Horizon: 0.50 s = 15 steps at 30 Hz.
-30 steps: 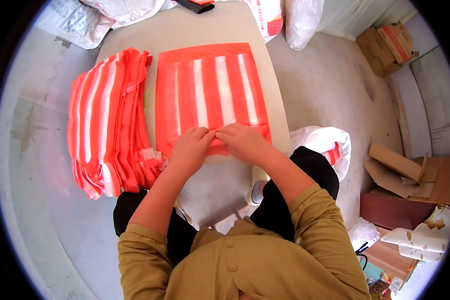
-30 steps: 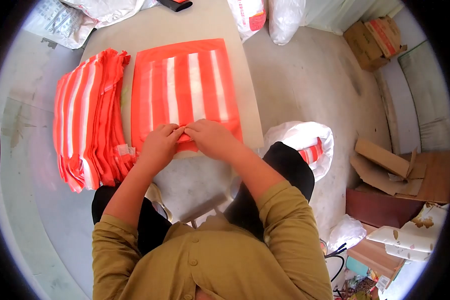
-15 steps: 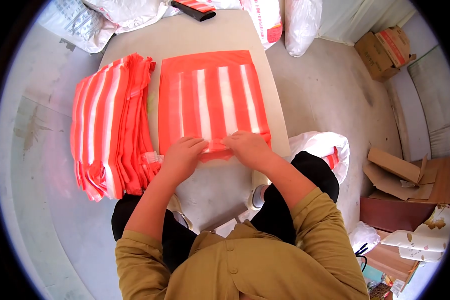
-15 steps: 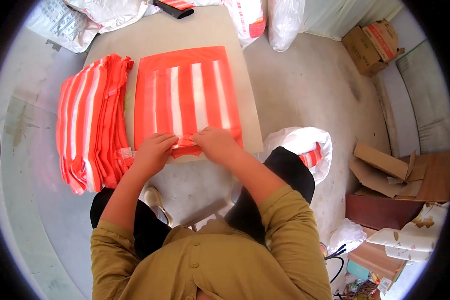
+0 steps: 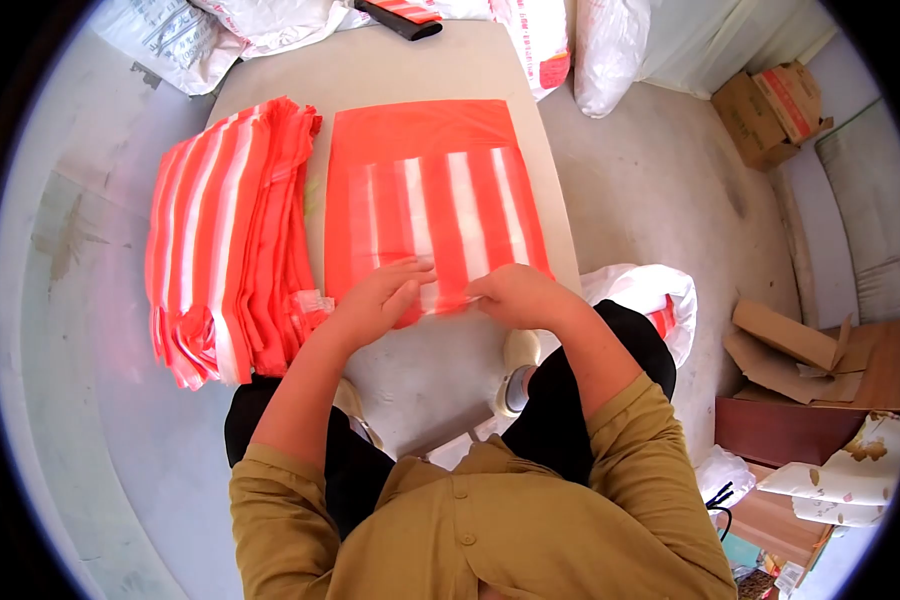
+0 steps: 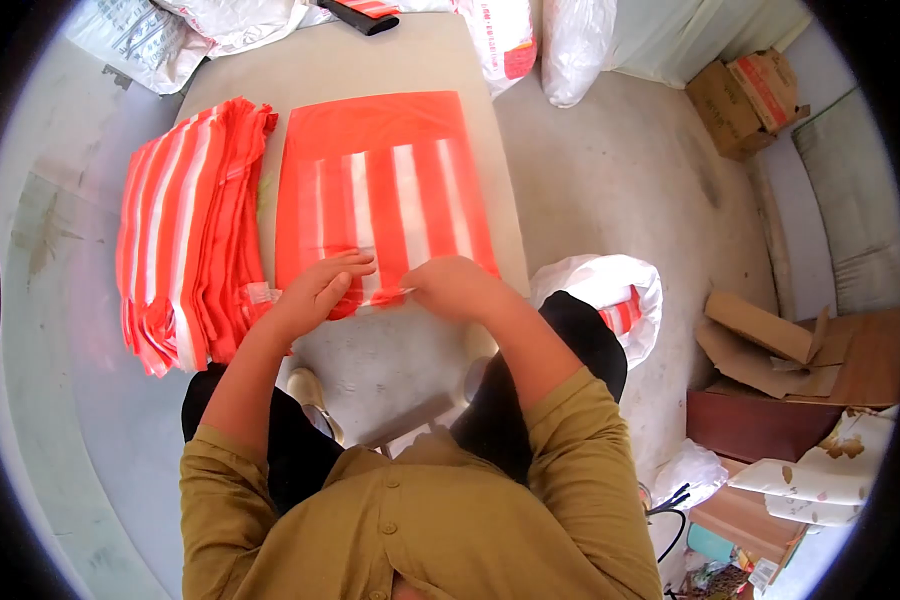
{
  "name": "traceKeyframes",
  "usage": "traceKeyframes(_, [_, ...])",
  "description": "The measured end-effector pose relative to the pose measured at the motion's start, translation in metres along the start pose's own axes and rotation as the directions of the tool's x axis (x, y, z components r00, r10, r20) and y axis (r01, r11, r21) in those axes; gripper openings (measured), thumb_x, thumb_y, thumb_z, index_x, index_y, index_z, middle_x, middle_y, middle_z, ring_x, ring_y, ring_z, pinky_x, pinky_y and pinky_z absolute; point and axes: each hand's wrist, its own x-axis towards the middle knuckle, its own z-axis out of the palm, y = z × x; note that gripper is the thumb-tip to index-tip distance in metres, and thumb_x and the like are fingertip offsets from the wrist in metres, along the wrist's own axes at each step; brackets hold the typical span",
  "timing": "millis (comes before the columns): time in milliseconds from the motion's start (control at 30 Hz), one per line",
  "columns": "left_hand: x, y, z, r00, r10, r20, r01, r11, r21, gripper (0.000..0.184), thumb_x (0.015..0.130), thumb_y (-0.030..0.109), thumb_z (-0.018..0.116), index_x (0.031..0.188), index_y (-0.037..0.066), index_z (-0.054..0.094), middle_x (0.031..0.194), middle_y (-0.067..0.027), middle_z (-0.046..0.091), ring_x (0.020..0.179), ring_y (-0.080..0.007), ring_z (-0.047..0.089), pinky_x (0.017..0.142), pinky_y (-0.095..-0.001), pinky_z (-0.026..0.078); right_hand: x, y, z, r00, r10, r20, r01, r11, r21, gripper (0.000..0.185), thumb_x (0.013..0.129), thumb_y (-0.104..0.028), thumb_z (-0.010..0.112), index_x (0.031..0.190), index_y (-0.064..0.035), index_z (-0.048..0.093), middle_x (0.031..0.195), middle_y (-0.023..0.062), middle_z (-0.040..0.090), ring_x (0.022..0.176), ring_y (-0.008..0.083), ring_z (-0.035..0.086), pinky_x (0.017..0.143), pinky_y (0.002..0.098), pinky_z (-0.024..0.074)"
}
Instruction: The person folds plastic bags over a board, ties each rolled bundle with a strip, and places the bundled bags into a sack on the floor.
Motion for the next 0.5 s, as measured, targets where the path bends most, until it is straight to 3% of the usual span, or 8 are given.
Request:
traceKeyframes(67, [0.012,-0.001,0.004,0.998,0.036,0.047,-0.033,0.997,-0.066,0.041,0.102,0.029,0.047,0.131,0.006,0.064,0.148,-0.0149,0.051,0.146,-0.0360,0.034,0.118,-0.0427,0.030,0.000,0.000,-0.005,0.999,0.006,0.042,-0.007,1.000,0.025,0.017,0.090,-0.017,0.059,0.094,-0.0055,0.070,0.089,0.0175,0.068,0.088,0.0367,0.065,0.078,0.0464,0.0505])
traceKeyframes(167, [0.023,0.001,0.011,0.990,0.007,0.140,-0.062,0.918,0.392,0.043,0.103,0.031,0.043,0.131,0.006,0.064,0.152,-0.0132,0.047,0.151,-0.0362,0.023,0.120,-0.0433,0.026,0.006,-0.008,-0.012,0.987,0.047,0.153,-0.049,0.999,0.010,0.019,0.091,-0.018,0.058,0.095,-0.0050,0.070,0.090,0.0183,0.068,0.088,0.0371,0.065,0.078,0.0463,0.0500])
traceKeyframes(267, [0.030,0.002,0.011,0.984,-0.062,0.166,0.000,0.936,0.353,0.044,0.107,0.033,0.038,0.133,0.008,0.064,0.156,-0.0124,0.043,0.153,-0.0324,0.020,0.121,-0.0425,0.023,0.011,-0.007,-0.017,0.976,0.066,0.207,-0.065,0.998,-0.016,0.020,0.091,-0.017,0.057,0.098,-0.0045,0.071,0.091,0.0187,0.068,0.086,0.0366,0.064,0.077,0.0451,0.0501])
traceKeyframes(333, [0.030,0.003,-0.001,0.981,-0.128,0.149,0.121,0.991,0.050,0.044,0.107,0.034,0.038,0.131,0.008,0.065,0.154,-0.0128,0.044,0.150,-0.0310,0.026,0.119,-0.0421,0.026,0.013,-0.006,-0.023,0.980,0.073,0.187,-0.073,0.997,-0.009,0.021,0.091,-0.016,0.057,0.103,-0.0042,0.070,0.091,0.0184,0.068,0.082,0.0350,0.065,0.075,0.0428,0.0507])
traceKeyframes(400, [0.026,0.002,-0.015,0.962,-0.217,0.169,0.249,0.947,-0.204,0.043,0.104,0.034,0.043,0.129,0.007,0.065,0.147,-0.0133,0.050,0.143,-0.0289,0.037,0.116,-0.0407,0.032,0.011,-0.007,-0.030,0.975,0.167,0.148,-0.192,0.966,0.171,0.021,0.093,-0.019,0.057,0.101,-0.0038,0.069,0.091,0.0173,0.068,0.080,0.0333,0.064,0.074,0.0416,0.0508])
traceKeyframes(467, [0.018,-0.002,-0.027,0.921,-0.319,0.223,0.384,0.838,-0.388,0.041,0.100,0.031,0.053,0.129,0.004,0.064,0.134,-0.0139,0.061,0.132,-0.0260,0.051,0.110,-0.0385,0.039,0.013,-0.004,-0.032,0.958,0.230,0.171,-0.267,0.933,0.243,0.024,0.095,-0.022,0.056,0.103,-0.0041,0.069,0.095,0.0164,0.068,0.086,0.0329,0.065,0.078,0.0417,0.0508])
traceKeyframes(500, [0.014,0.000,-0.032,0.911,-0.352,0.217,0.407,0.852,-0.328,0.040,0.098,0.029,0.057,0.129,0.003,0.064,0.127,-0.0122,0.062,0.124,-0.0229,0.054,0.105,-0.0365,0.042,0.018,0.003,-0.033,0.948,0.242,0.207,-0.287,0.931,0.226,0.026,0.095,-0.024,0.056,0.106,-0.0046,0.070,0.099,0.0161,0.069,0.091,0.0333,0.065,0.081,0.0424,0.0506])
